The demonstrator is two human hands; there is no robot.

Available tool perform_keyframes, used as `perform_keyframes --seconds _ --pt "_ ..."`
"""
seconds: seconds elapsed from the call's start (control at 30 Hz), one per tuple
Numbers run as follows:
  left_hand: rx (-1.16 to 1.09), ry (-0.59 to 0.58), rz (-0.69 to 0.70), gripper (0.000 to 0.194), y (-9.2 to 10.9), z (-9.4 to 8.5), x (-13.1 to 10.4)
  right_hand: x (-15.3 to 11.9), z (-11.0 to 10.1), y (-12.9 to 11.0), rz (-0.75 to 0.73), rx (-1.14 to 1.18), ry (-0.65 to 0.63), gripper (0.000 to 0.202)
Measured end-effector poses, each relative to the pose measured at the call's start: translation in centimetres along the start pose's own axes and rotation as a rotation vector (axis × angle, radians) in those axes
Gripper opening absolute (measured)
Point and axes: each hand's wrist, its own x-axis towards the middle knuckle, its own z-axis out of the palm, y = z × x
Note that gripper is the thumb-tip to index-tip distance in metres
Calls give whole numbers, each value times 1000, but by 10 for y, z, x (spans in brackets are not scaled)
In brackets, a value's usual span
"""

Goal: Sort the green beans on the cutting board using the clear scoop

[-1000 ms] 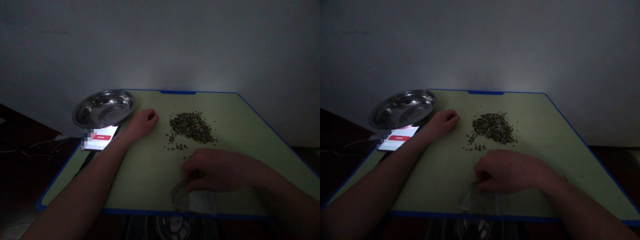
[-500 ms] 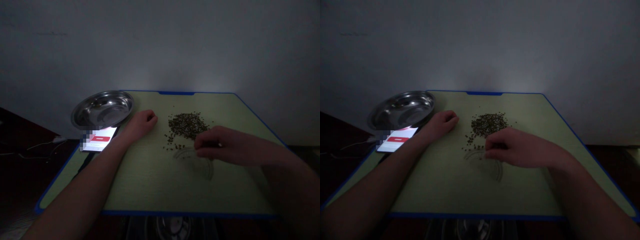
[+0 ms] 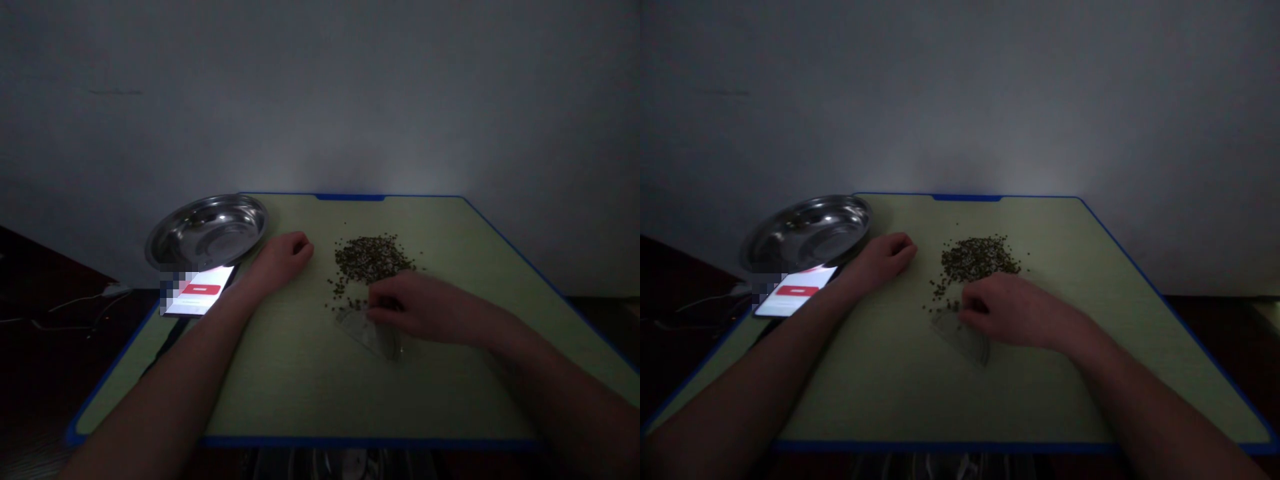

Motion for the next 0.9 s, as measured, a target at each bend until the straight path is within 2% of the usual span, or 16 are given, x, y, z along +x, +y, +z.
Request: perform_keyframes --seconds 0.13,0.27,0.5,0.6,0.8,0.9 --pt "-8 -4 7 23 0 0 0 1 -15 31 103 -55 91 24" --pt "-2 11 2 22 -1 1 1 -1 -21 50 124 30 147 27" --pt "-58 68 32 20 -14 11 3 5 -21 43 78 216 329 32" --pt "-114 95 40 19 -18 14 5 25 -23 34 40 204 361 28" --pt "-273 216 -12 21 -19 13 8 89 -35 10 -98 81 366 20" --pt "-342 286 -46 23 -18 11 9 114 -33 2 -131 71 319 20"
